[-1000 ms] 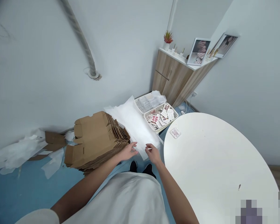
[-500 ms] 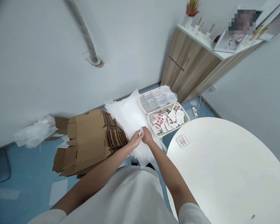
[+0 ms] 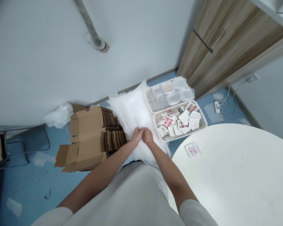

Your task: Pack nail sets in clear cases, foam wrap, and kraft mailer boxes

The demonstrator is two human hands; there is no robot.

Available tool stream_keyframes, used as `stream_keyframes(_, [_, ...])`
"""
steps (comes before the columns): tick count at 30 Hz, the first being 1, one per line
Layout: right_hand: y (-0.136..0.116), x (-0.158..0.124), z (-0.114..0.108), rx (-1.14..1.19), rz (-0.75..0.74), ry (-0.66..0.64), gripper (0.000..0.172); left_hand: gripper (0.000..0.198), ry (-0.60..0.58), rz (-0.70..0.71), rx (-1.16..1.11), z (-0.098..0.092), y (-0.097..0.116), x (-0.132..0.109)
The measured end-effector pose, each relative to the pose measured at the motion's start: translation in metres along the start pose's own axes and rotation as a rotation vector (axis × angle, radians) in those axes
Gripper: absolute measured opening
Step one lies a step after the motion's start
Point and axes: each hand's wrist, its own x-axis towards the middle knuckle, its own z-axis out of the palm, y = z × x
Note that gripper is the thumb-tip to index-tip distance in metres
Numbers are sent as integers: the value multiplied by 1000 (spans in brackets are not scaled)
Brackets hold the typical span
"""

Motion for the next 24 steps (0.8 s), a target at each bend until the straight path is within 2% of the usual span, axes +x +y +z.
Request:
stream_keyframes(5, [-10, -3, -5, 230, 18, 85, 16, 53, 86, -25, -103, -3, 3, -6])
stream_keyframes(8, [-12, -5, -5, 368, 87, 71, 14, 49, 118, -39, -163, -6, 3, -5])
stream_keyframes(11, [-9, -4, -2, 445, 165, 58, 21, 47, 117, -57, -183, -8, -1, -1])
stream_keyframes(16, [-6, 1, -3, 631, 219, 4, 25, 47, 161, -5, -155, -10, -4, -1])
stream_keyframes(22, [-21, -2, -17, 920, 281, 30, 23, 22, 190, -4, -127, -16, 6, -7])
stream_keyframes(24, [-25, -4, -23, 919, 299, 96, 22, 25, 240, -9, -125, -17, 12, -11])
